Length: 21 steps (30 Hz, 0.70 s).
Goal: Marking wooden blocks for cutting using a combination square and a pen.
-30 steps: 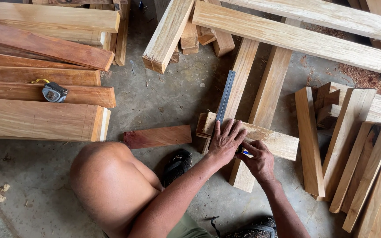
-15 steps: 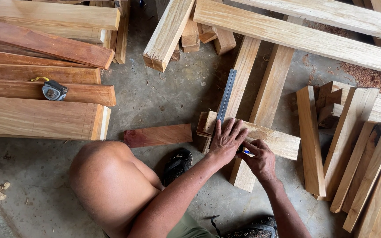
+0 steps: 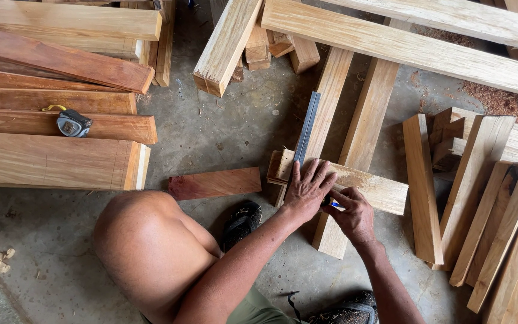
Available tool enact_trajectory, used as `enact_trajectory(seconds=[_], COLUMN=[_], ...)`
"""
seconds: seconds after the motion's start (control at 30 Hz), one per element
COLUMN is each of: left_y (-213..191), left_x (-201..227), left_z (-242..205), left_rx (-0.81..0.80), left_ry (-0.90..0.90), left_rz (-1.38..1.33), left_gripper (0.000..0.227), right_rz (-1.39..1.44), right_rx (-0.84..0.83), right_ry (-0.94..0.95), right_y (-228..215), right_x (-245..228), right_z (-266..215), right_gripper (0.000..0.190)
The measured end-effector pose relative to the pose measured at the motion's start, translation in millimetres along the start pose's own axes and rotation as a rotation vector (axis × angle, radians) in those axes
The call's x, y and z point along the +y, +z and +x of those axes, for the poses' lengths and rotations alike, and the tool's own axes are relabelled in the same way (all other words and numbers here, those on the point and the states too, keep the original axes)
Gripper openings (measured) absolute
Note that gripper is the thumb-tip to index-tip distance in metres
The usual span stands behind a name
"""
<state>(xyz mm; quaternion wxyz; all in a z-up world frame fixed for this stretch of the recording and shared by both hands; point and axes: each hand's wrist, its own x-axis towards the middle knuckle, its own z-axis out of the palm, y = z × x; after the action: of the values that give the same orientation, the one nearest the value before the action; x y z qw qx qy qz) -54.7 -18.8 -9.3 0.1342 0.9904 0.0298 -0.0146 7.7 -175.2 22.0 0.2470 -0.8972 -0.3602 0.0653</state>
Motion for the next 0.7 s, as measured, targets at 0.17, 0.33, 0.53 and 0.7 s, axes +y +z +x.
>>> enact_trajectory(seconds=[0.17, 0.33, 0.53, 0.7], left_y=[1, 7, 4, 10], left_x=[-1, -4, -5, -7], left_z=[-2, 1, -1, 1], left_rx=[0.042, 0.039, 0.051, 0.071], left_ry=[0.006, 0.013, 0.014, 0.009], left_rz=[0.019, -0.024, -0.031, -0.035], left_gripper=[0.076, 0.076, 0.073, 0.070], right_rz=[0.022, 0.010, 0.005, -0.010], right_rx=[0.008, 0.003, 0.025, -0.026], right_ry=[-0.027, 0.015, -0.004, 0.024], right_y=[0, 0, 0, -9], right_x=[-2, -6, -7, -10], right_z=[0, -2, -2, 4], right_gripper=[0.055, 0.053, 0.052, 0.051])
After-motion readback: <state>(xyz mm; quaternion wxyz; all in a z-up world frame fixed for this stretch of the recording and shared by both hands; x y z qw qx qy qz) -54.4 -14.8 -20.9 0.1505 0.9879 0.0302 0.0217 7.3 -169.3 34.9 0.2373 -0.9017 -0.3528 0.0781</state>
